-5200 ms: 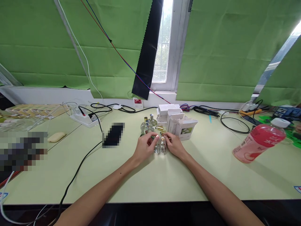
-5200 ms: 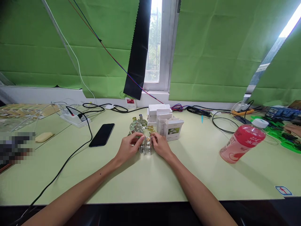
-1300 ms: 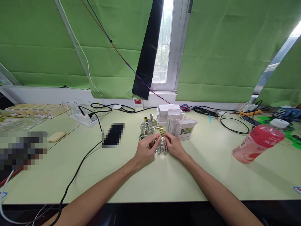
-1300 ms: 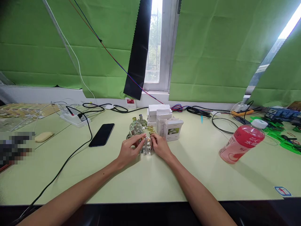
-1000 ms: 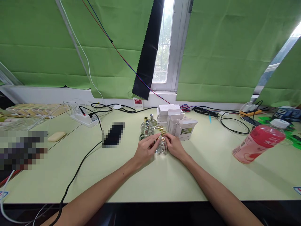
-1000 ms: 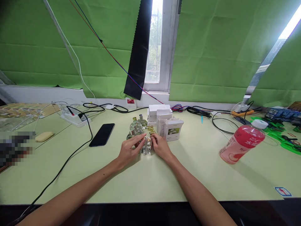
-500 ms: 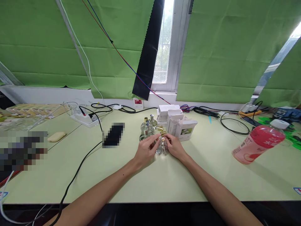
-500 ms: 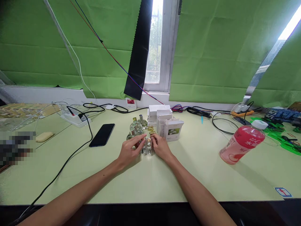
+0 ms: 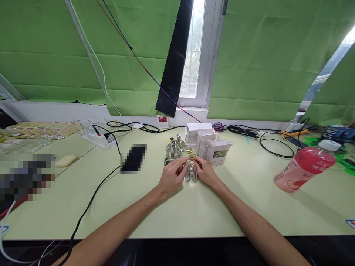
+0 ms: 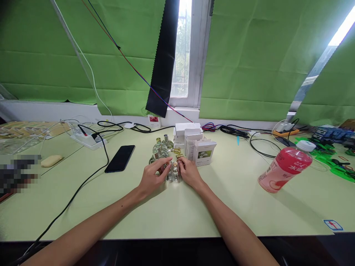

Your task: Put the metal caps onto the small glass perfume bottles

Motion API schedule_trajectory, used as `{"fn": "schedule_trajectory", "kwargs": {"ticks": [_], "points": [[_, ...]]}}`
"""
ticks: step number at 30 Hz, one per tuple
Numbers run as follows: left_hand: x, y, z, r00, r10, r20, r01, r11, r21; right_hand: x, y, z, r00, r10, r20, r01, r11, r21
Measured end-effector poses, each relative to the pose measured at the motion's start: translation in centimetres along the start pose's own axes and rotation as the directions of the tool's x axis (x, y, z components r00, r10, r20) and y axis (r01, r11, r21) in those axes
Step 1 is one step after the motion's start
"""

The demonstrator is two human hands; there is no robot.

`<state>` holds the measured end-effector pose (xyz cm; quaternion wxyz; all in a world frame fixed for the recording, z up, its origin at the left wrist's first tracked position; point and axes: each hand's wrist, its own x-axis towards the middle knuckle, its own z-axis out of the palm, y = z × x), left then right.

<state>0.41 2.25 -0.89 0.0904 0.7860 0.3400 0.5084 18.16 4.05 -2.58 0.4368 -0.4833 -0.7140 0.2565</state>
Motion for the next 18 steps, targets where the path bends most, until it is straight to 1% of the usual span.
{"fn": "schedule_trajectory", "kwargs": {"ticks": [6, 11, 18], "points": [[-0.07, -0.08, -0.01, 1.0, 0.011, 0.009, -0.011, 1.0, -0.003, -0.05, -0.01, 0.04, 1.0, -0.002, -0.004, 0.002, 1.0, -0.006], [-0.06, 0.0, -0.06, 1.0, -0.003, 0.019, 0.003, 1.0, -0.002, -0.13, -0.01, 0.03, 1.0, 0.003, -0.003, -0.003, 1.0, -0.004], [0.08, 0.23, -0.12, 1.0, -0.013, 0.024, 0.014, 0.999, -0.041, -0.08, 0.07, -0.02, 1.0, -0.006, -0.003, 0.006, 1.0, -0.012]]}}
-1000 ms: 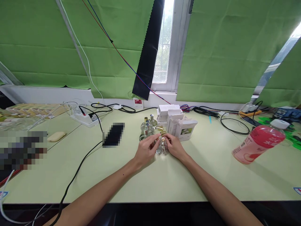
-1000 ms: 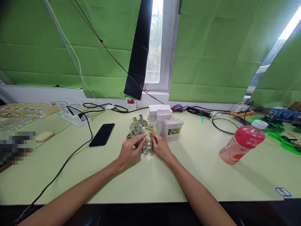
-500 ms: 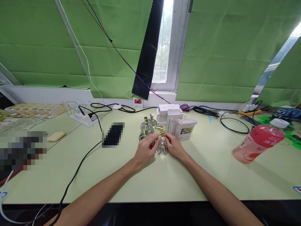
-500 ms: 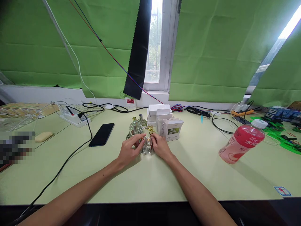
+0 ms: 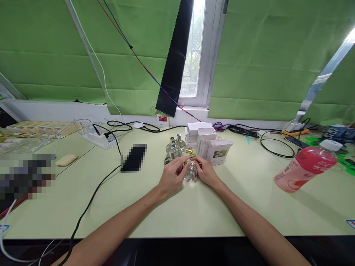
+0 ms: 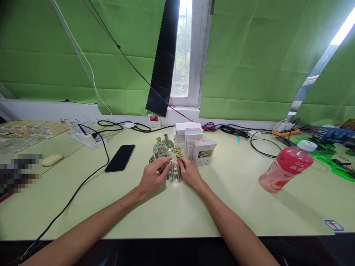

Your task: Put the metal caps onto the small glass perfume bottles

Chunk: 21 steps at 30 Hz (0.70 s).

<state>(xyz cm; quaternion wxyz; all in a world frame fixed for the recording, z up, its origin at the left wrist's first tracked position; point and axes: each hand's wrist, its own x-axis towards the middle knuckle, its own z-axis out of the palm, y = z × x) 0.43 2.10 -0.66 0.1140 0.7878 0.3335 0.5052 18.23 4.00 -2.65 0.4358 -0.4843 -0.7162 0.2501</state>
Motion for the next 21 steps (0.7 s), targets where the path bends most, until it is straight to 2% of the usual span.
{"fn": "schedule_trajectory", "kwargs": {"ticks": [14, 21], "points": [[0.22, 0.07, -0.16, 0.999, -0.024, -0.028, 0.024, 1.0, -0.014, 0.08, 0.04, 0.08, 1.0, -0.001, 0.01, 0.001, 1.0, 0.002], [0.35, 0.15, -0.33, 0.999, 0.014, -0.038, -0.013, 1.0, 0.013, -0.03, -0.06, 0.1, 1.0, 0.016, 0.011, -0.016, 1.0, 0.005]]}}
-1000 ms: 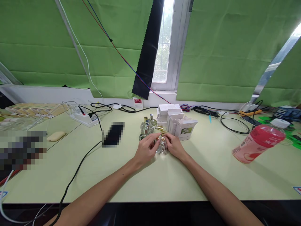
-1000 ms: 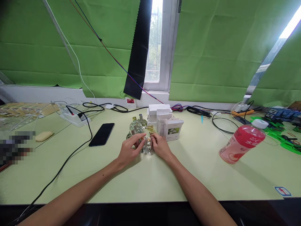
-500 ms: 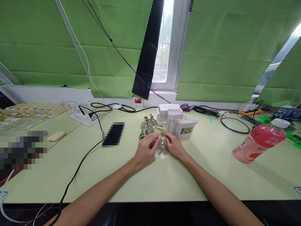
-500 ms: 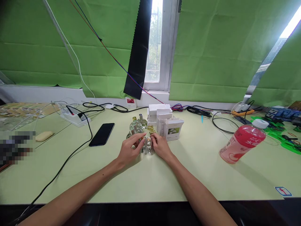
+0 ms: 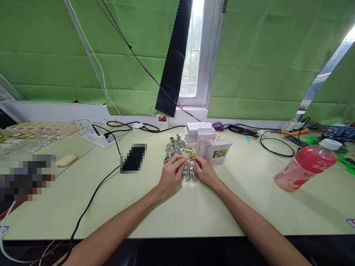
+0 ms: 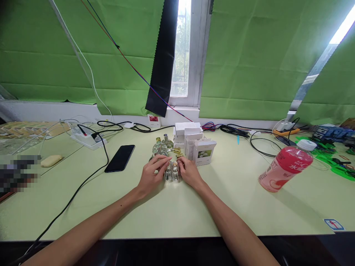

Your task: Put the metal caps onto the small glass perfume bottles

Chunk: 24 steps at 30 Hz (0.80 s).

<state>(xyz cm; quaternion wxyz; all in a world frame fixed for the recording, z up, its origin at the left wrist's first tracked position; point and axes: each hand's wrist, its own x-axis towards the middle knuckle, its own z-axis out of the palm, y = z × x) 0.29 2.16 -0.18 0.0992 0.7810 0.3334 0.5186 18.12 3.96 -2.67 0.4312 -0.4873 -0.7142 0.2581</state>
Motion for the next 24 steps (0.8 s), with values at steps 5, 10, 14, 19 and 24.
{"fn": "schedule_trajectory", "kwargs": {"ticks": [5, 10, 14, 19, 24], "points": [[-0.02, 0.0, 0.05, 1.0, -0.008, 0.009, 0.008, 1.0, -0.013, 0.05, -0.11, -0.08, 1.0, 0.001, 0.0, -0.001, 1.0, -0.003], [-0.06, -0.04, 0.13, 0.999, -0.043, 0.017, 0.044, 0.998, -0.042, 0.05, 0.06, -0.01, 1.0, -0.003, 0.001, 0.003, 1.0, 0.001], [-0.08, 0.01, 0.08, 0.998, -0.058, 0.022, 0.059, 0.998, -0.032, 0.0, 0.18, 0.04, 1.0, -0.005, -0.002, 0.005, 1.0, 0.001], [-0.21, -0.09, 0.09, 0.997, -0.073, 0.023, 0.073, 0.997, -0.015, 0.03, 0.08, -0.03, 1.0, -0.005, -0.002, 0.005, 1.0, 0.008], [-0.2, 0.06, 0.11, 0.995, -0.092, 0.032, 0.092, 0.996, -0.018, 0.06, -0.05, -0.06, 1.0, -0.005, -0.014, 0.005, 1.0, -0.016]]}}
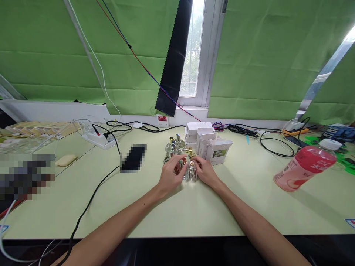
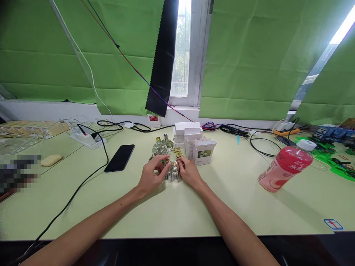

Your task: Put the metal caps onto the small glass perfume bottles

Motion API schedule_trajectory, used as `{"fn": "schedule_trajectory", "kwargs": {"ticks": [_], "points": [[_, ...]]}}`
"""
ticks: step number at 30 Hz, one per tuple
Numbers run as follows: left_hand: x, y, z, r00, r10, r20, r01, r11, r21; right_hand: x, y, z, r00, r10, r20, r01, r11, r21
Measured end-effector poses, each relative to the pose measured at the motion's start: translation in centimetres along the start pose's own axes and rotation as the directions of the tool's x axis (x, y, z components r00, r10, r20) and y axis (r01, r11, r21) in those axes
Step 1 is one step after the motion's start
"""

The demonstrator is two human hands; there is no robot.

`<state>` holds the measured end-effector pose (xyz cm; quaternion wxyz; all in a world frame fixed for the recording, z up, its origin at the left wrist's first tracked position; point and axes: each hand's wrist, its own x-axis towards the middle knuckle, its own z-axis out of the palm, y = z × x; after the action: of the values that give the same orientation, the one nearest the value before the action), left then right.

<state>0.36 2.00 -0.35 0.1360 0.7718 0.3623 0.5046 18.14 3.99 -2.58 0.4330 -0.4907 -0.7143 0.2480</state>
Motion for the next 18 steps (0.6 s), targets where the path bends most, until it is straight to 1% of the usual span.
{"fn": "schedule_trajectory", "kwargs": {"ticks": [6, 12, 18], "points": [[0.13, 0.4, -0.18, 0.998, -0.024, -0.053, 0.024, 1.0, -0.004, -0.02, 0.0, -0.01, 1.0, 0.009, 0.009, -0.009, 1.0, 0.009], [0.2, 0.48, -0.24, 0.996, -0.056, -0.066, 0.057, 0.998, 0.018, 0.01, 0.04, -0.03, 1.0, 0.006, 0.015, -0.006, 1.0, 0.03], [0.34, 0.54, -0.26, 0.998, -0.004, -0.07, 0.005, 1.0, 0.009, 0.04, 0.2, 0.06, 1.0, 0.003, 0.017, -0.003, 0.999, 0.035]]}}
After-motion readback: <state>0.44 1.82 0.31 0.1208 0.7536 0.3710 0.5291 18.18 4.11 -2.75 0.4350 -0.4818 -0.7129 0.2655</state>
